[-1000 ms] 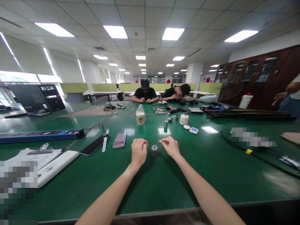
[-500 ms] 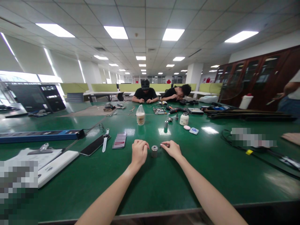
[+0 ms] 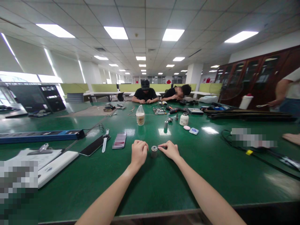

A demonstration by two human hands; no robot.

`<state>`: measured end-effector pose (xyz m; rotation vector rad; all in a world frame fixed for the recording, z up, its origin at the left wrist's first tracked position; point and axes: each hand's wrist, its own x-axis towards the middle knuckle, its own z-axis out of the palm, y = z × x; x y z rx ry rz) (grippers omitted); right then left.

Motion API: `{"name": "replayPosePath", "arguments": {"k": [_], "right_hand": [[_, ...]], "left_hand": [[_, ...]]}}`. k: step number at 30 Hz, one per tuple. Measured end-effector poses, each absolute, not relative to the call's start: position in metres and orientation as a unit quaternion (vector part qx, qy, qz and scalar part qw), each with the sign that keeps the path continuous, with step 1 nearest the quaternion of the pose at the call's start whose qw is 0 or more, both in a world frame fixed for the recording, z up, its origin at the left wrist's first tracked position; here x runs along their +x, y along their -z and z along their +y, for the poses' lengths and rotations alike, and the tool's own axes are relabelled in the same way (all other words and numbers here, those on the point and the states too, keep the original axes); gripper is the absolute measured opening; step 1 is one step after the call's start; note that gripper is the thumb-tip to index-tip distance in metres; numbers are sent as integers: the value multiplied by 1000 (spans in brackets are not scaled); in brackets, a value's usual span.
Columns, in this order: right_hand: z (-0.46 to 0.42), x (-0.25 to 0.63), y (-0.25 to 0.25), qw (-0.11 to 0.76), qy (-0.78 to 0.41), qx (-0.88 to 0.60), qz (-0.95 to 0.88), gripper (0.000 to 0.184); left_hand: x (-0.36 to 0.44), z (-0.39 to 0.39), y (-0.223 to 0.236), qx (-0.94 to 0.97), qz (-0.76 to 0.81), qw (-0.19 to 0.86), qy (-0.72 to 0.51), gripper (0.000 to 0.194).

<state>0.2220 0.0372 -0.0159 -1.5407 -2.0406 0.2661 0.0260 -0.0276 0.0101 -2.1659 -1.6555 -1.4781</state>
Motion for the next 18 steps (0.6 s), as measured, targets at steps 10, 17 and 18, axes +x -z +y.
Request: {"name": "replayPosePath", "arguments": {"k": [10, 17, 18], "right_hand": [[35, 221, 9, 372, -121, -517, -761, 20], [6, 210, -16, 395, -98, -418, -812, 15], [4, 209, -17, 390, -93, -417, -816, 15]], "left_hand": [[25, -28, -11, -699, -529, 20, 480, 26], [26, -28, -10, -700, -530, 20, 479, 27], [26, -28, -10, -700, -529, 20, 479, 27]]}}
